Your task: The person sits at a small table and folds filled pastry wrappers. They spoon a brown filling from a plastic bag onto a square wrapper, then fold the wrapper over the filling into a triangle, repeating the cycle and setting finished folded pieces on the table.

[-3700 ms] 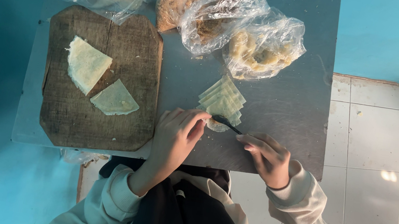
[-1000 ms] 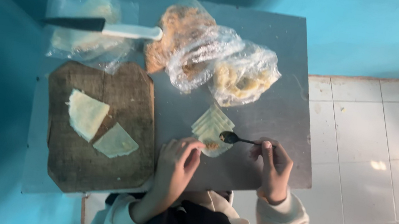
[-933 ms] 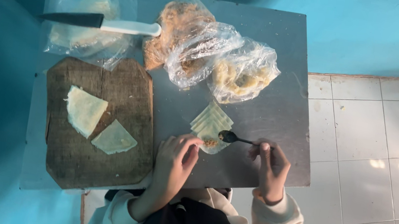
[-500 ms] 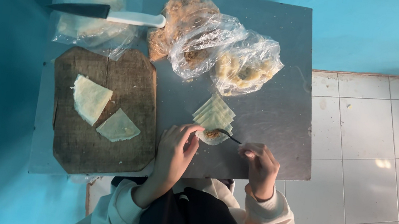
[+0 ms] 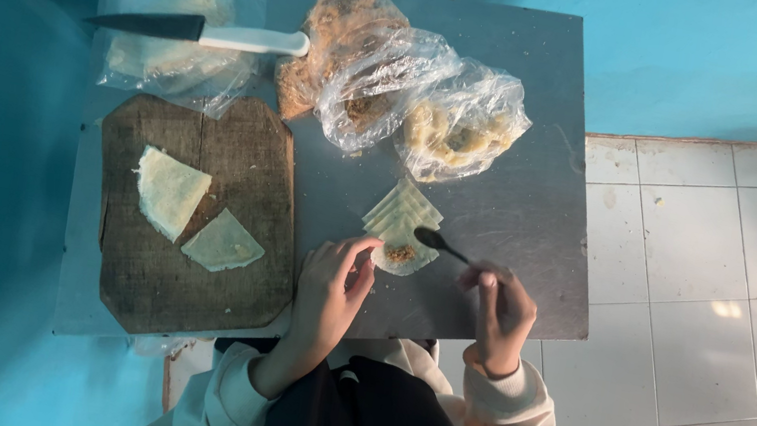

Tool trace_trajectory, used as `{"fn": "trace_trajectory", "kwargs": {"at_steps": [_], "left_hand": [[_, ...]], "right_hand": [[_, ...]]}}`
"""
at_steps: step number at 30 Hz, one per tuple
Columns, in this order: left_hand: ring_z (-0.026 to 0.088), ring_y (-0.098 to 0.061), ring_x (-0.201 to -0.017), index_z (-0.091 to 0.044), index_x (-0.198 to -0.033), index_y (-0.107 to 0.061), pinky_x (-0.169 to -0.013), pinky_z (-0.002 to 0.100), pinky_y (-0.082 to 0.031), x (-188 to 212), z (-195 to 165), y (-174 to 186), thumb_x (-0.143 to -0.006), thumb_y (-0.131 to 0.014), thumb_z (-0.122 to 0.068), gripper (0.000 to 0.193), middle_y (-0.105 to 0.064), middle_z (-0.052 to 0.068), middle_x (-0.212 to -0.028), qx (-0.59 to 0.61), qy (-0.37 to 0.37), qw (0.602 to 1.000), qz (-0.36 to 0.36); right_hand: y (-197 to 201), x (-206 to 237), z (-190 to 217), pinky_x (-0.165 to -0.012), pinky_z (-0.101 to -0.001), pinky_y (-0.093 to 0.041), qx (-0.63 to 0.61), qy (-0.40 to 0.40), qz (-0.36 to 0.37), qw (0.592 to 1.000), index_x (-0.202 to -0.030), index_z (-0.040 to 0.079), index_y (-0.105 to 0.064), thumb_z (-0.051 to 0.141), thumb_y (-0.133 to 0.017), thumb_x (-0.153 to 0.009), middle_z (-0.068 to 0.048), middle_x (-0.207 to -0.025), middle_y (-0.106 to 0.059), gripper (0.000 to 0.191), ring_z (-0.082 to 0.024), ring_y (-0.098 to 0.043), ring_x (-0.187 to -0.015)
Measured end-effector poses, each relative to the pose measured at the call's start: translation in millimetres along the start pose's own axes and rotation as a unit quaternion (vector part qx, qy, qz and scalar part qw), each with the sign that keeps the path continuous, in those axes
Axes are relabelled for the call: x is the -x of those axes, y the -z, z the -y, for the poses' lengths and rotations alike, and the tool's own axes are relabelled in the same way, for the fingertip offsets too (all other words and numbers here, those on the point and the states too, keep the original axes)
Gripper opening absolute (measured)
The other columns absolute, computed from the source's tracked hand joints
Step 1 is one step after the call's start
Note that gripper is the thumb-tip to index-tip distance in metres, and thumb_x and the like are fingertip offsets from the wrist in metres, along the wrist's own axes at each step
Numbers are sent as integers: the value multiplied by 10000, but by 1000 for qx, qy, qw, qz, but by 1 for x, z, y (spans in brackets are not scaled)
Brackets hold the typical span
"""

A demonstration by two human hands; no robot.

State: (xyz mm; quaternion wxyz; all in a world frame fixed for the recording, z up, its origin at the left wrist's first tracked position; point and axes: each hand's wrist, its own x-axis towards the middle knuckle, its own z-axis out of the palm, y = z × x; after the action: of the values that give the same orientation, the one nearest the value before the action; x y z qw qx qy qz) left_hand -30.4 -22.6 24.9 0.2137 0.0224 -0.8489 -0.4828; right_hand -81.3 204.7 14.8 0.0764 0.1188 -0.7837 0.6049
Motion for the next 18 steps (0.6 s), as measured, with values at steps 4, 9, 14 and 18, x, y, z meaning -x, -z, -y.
{"fn": "trace_trajectory", "kwargs": {"at_steps": [4, 9, 14, 18], "left_hand": [[232, -616, -803, -106, -1234, -650, -803, 381, -471, -1, -2, 2, -899, -704, -28, 348, -689, 37, -967, -4, 17, 1000, 8], [287, -628, -924, -102, -1219, -653, -840, 406, -470, 2, -4, 7, -890, -691, -20, 341, -697, 70, -1062, -6, -28, 1000, -11], [303, -639, -955, -91, -1198, -664, -847, 410, -472, 6, -1, 8, -895, -696, -23, 312, -712, 83, -1112, -3, -10, 1000, 2], [322, -648, -1024, -92, -1191, -668, -882, 417, -477, 9, 2, 7, -902, -698, -31, 297, -709, 98, -1148, 3, -16, 1000, 1]], "right_hand": [[-12, -29, 16, -826, -289, -593, 33, -51, 6, 998, -1139, -80, -715, 102, -601, -1054, -143, -949, -785, 231, -181, -756, -881], [-48, -72, 31, -893, -285, -594, -25, -26, 65, 997, -1259, -64, -685, 123, -567, -1087, -144, -1056, -784, 280, -162, -754, -974], [-72, -103, 45, -816, -261, -592, 71, 75, 161, 981, -1301, -18, -657, 93, -576, -1057, -96, -1066, -781, 280, -147, -767, -968], [-93, -126, 45, -673, -309, -557, 151, 134, 176, 963, -1252, 43, -707, 37, -650, -991, -84, -891, -732, 268, -169, -721, -741]]}}
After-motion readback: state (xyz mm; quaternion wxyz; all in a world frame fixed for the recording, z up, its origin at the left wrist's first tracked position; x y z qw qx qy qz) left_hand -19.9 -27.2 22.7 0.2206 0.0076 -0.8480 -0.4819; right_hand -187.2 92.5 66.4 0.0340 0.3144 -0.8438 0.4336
